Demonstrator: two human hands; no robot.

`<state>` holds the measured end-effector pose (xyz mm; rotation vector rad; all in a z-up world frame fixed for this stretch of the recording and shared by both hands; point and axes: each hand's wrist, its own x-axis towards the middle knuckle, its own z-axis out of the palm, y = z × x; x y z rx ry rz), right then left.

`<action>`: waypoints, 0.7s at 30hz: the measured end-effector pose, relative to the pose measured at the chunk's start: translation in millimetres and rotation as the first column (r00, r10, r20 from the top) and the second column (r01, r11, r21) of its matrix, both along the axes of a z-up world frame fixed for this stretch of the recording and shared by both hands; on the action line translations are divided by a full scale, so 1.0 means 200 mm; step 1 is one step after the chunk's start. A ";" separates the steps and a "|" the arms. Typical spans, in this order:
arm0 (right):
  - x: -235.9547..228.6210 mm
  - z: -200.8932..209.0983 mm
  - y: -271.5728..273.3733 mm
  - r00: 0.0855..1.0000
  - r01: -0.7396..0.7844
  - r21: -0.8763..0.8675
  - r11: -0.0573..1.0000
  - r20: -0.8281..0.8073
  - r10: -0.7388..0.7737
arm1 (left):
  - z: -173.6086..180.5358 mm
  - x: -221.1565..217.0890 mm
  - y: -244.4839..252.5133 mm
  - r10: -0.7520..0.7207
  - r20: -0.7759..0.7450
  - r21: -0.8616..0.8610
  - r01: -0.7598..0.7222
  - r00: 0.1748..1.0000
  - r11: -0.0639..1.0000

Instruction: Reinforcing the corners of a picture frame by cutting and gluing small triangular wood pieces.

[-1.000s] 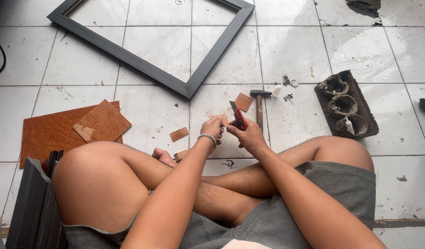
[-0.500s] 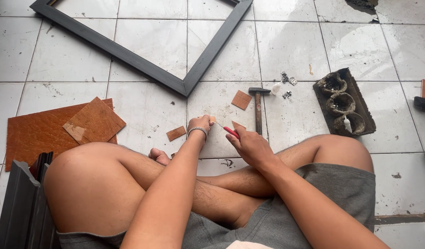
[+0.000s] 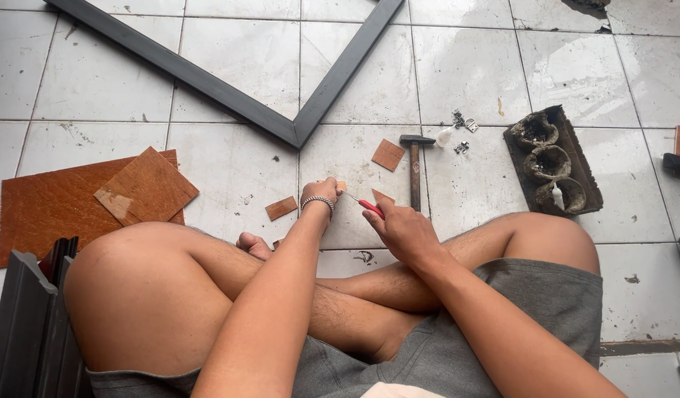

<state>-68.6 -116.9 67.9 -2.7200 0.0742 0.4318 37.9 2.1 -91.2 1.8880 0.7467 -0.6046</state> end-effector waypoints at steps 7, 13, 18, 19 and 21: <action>0.01 0.01 0.00 1.000 -0.008 -0.014 1.000 -0.010 0.008 | -0.02 0.00 0.00 0.021 0.003 -0.009 -0.021 1.000 1.000; 0.04 -0.08 -0.01 0.999 -0.017 -0.039 0.999 -0.046 0.015 | 0.02 0.00 -0.01 0.147 0.006 -0.103 -0.146 0.989 0.984; 0.06 -0.18 -0.05 0.997 -0.033 -0.084 0.996 -0.076 0.026 | 0.01 -0.02 -0.02 0.134 -0.002 -0.093 -0.133 0.991 0.987; 0.07 -0.19 -0.04 0.996 -0.044 -0.109 0.993 -0.085 0.035 | 0.05 -0.04 -0.01 0.131 -0.011 -0.100 -0.132 0.991 0.986; 0.10 -0.30 -0.05 0.996 -0.016 -0.060 0.998 -0.089 0.011 | 0.06 -0.05 -0.02 0.115 -0.008 -0.078 -0.115 0.993 0.990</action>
